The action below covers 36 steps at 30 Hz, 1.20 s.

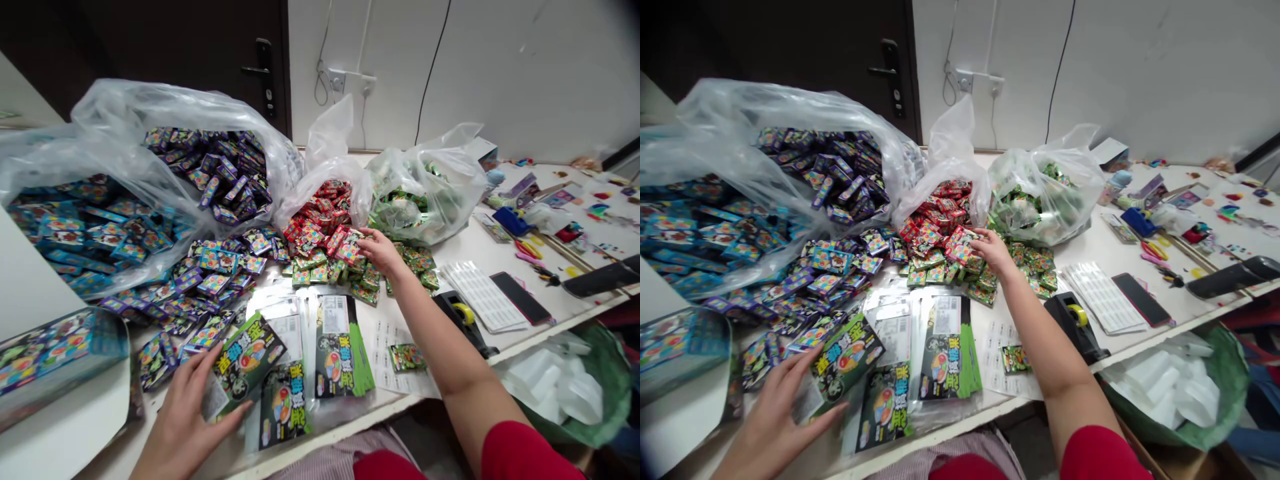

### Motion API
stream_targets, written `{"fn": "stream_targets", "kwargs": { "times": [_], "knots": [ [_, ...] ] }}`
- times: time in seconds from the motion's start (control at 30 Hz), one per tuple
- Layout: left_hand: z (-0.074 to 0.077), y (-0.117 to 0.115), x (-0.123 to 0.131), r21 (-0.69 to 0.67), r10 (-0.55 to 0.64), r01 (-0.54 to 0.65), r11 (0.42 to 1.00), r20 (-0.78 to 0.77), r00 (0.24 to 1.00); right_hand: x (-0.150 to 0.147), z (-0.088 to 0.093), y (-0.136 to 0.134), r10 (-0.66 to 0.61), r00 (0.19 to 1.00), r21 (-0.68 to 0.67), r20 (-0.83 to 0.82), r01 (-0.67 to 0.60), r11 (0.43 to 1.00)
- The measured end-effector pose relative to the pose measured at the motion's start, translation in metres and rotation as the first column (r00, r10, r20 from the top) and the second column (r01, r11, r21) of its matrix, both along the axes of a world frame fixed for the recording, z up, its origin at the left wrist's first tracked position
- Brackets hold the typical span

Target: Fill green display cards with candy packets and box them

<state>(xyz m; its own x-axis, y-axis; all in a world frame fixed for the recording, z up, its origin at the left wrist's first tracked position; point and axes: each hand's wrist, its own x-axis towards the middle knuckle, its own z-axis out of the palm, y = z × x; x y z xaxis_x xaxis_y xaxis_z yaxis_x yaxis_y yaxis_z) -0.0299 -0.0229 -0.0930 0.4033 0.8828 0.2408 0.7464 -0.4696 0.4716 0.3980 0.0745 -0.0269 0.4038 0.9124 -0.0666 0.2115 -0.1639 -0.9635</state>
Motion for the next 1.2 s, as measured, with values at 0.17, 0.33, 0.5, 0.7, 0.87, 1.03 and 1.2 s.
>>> {"fn": "stream_targets", "kwargs": {
  "times": [0.17, 0.33, 0.5, 0.7, 0.87, 1.03, 1.2],
  "knots": [
    [0.002, -0.004, 0.007, -0.019, -0.023, 0.023, 1.0, -0.004, 1.0, -0.03, -0.001, -0.04, 0.196, 0.938, 0.085, -0.288, -0.178, 0.98],
    [0.009, -0.011, 0.008, 0.03, -0.054, 0.054, 0.998, -0.006, 0.999, -0.049, -0.013, -0.062, 0.355, 0.911, 0.183, -0.21, -0.32, 0.929],
    [0.009, -0.015, 0.006, 0.026, -0.052, 0.053, 0.998, -0.005, 0.999, -0.056, -0.03, -0.095, 0.439, 0.713, 0.226, 0.548, -0.631, 0.743],
    [0.005, -0.014, 0.007, 0.028, -0.101, 0.101, 0.994, -0.014, 0.995, -0.057, -0.04, -0.125, 0.482, 0.483, -0.03, 0.731, -0.684, 0.729],
    [0.008, -0.015, 0.014, 0.001, -0.14, 0.14, 0.99, -0.036, 0.99, -0.074, -0.044, -0.12, 0.44, 0.481, -0.201, 0.758, -0.469, 0.86],
    [0.015, -0.021, 0.013, -0.044, -0.159, 0.157, 0.987, -0.035, 0.987, -0.085, -0.017, -0.12, 0.404, 0.571, 0.037, 0.715, -0.608, 0.793],
    [0.022, -0.022, 0.015, -0.09, -0.225, 0.223, 0.971, -0.013, 0.974, -0.09, 0.03, -0.112, 0.62, 0.148, -0.201, 0.77, -0.867, 0.457]
  ]
}}
